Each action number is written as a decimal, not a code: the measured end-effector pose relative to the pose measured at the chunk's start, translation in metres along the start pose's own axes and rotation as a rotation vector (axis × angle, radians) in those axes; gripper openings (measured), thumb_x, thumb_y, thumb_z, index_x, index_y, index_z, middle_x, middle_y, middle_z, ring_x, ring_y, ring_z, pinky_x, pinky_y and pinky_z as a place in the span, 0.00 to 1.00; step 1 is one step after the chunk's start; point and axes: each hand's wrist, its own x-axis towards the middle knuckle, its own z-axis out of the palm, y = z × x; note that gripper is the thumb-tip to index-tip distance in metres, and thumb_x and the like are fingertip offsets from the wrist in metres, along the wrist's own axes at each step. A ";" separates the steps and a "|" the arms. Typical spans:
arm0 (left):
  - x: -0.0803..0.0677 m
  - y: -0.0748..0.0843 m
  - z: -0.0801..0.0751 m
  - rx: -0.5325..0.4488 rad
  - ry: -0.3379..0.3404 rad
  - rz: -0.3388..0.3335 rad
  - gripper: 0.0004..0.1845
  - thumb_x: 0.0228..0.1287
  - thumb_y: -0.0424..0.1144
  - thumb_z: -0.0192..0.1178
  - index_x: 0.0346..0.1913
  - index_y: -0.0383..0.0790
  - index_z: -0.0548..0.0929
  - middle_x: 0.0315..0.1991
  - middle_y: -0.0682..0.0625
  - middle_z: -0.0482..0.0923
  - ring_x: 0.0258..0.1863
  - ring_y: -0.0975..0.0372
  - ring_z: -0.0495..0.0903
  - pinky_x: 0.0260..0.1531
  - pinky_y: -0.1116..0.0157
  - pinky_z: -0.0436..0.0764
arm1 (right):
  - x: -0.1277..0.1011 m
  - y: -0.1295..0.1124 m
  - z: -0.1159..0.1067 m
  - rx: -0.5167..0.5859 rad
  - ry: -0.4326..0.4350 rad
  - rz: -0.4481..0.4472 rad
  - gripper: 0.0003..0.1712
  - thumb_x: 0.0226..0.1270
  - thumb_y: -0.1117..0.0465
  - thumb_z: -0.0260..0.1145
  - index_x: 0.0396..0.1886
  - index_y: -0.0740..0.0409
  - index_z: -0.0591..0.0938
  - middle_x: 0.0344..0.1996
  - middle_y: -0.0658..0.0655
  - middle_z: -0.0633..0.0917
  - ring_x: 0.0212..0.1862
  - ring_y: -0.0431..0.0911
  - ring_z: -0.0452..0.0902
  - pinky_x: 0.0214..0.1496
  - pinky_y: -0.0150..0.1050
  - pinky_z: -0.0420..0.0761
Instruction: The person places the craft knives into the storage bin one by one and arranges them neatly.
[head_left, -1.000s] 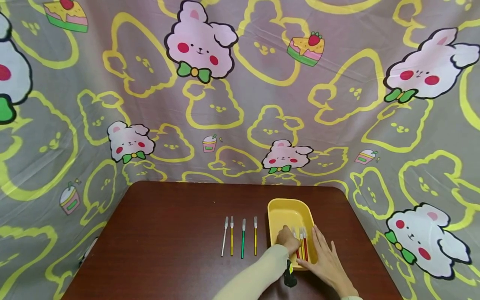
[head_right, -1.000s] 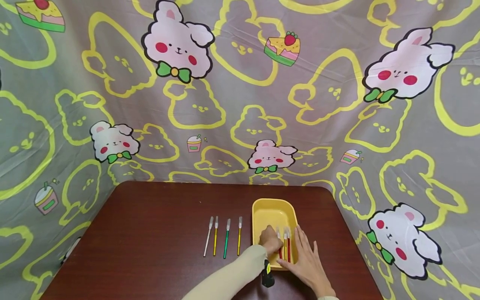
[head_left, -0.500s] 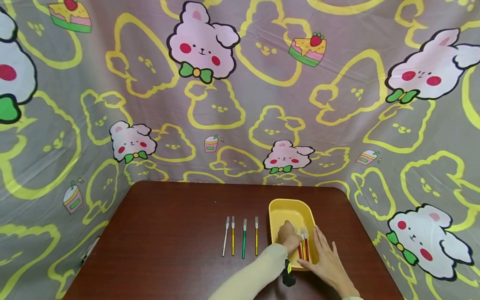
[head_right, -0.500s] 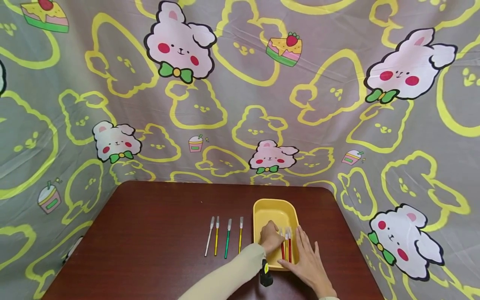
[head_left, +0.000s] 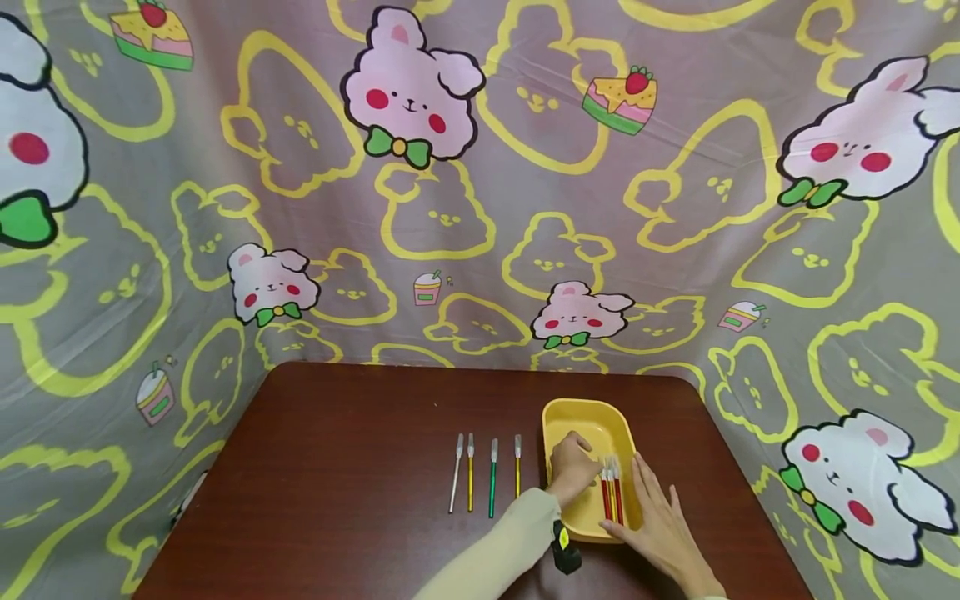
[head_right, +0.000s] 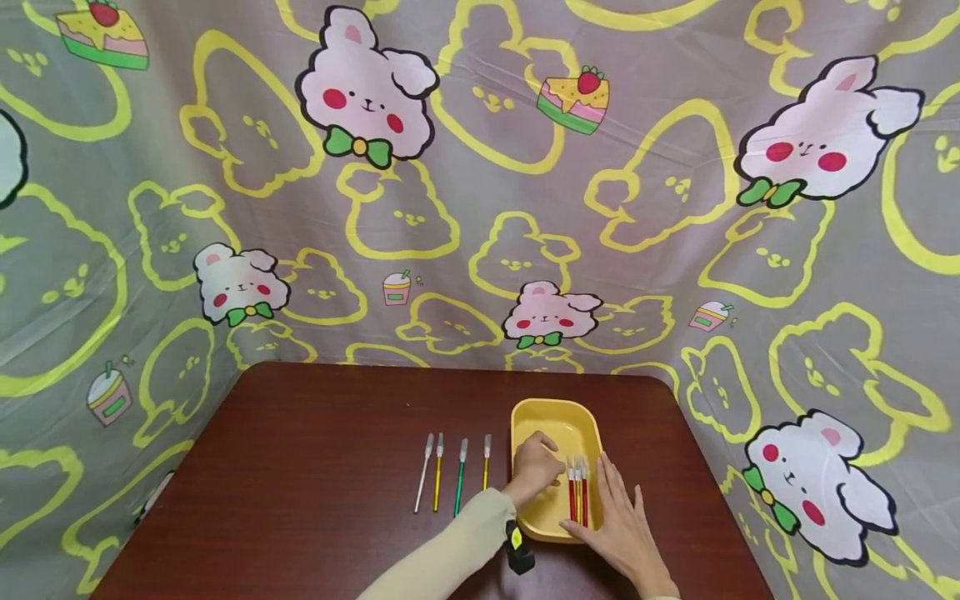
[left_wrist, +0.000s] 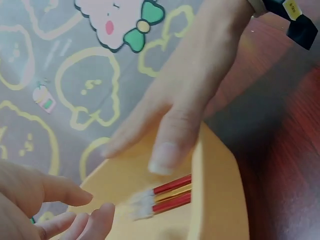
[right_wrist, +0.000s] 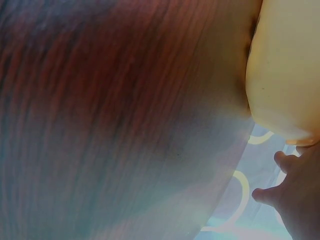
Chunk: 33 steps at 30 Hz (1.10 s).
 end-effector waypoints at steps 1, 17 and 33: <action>-0.001 0.003 -0.004 -0.010 -0.001 0.008 0.16 0.51 0.21 0.76 0.37 0.37 0.80 0.17 0.51 0.79 0.12 0.58 0.84 0.13 0.69 0.78 | 0.000 0.000 0.000 -0.004 0.004 -0.001 0.67 0.55 0.37 0.79 0.82 0.69 0.58 0.80 0.70 0.60 0.73 0.71 0.64 0.67 0.81 0.55; 0.000 0.009 -0.069 -0.137 -0.052 0.039 0.14 0.52 0.19 0.66 0.42 0.32 0.81 0.25 0.48 0.82 0.17 0.56 0.85 0.20 0.64 0.85 | 0.003 0.000 0.000 0.007 0.013 -0.017 0.67 0.55 0.36 0.79 0.82 0.69 0.58 0.81 0.68 0.60 0.75 0.69 0.62 0.68 0.80 0.55; -0.001 -0.014 -0.103 -0.070 0.041 0.028 0.13 0.49 0.21 0.68 0.39 0.32 0.83 0.26 0.47 0.83 0.23 0.62 0.81 0.26 0.67 0.80 | 0.000 0.000 -0.002 0.017 0.013 -0.021 0.68 0.55 0.37 0.79 0.82 0.69 0.58 0.80 0.69 0.60 0.73 0.71 0.64 0.67 0.80 0.56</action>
